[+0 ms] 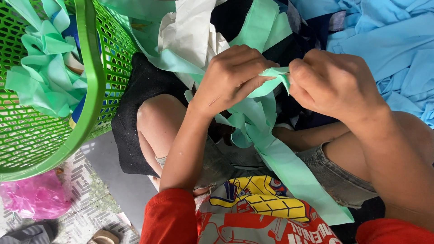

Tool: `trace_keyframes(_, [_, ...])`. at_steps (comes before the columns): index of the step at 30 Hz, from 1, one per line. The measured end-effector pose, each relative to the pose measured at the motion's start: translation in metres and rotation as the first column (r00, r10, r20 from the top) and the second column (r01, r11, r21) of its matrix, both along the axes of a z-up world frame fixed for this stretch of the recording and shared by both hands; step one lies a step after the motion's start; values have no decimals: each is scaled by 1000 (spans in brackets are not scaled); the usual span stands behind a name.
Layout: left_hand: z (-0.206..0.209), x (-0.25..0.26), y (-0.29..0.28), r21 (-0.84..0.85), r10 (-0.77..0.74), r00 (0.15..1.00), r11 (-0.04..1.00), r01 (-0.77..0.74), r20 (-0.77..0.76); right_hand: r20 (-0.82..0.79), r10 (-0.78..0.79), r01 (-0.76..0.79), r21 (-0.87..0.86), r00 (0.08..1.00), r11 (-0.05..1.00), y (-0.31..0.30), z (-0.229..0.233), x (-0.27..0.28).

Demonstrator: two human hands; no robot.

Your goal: The person sits cross-legged and uses scissors to cut a long strip of light green fabric into smaller pieces. They repeatedly fold and snip the fabric, placing the cut pieces into a green basket beside them.

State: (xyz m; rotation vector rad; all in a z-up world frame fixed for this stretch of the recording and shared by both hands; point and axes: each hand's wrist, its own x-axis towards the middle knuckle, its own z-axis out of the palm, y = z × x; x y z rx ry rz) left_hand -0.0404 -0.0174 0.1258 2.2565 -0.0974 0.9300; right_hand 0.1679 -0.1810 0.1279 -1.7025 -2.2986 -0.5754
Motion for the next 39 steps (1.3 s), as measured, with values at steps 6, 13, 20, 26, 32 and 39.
trace_keyframes(6, [-4, 4, -4, 24, 14, 1000, 1000, -14, 6, -168, 4, -14, -60, 986, 998, 4, 1, -9])
trace_keyframes(13, [-4, 3, -3, 9, -19, 1000, 1000, 18, 18, -400, -51, -21, -173, 915, 985, 5, 1, -17])
trace_keyframes(20, [-2, -2, 4, 97, 6, 1000, 995, -4, -24, -524, -130, -64, -336, 842, 940, 5, -10, -13])
trace_keyframes(26, [-5, -6, 6, 200, 76, 997, 977, -69, -24, -510, -150, -51, -359, 847, 932, 2, -13, -17])
trace_keyframes(32, [-15, 6, -2, 128, 58, 998, 990, -60, 20, -555, -101, -9, -192, 826, 981, 0, -15, -19])
trace_keyframes(39, [-10, 11, -8, 45, 10, 998, 999, -12, 54, -570, -163, 46, -214, 805, 976, -1, -6, -28])
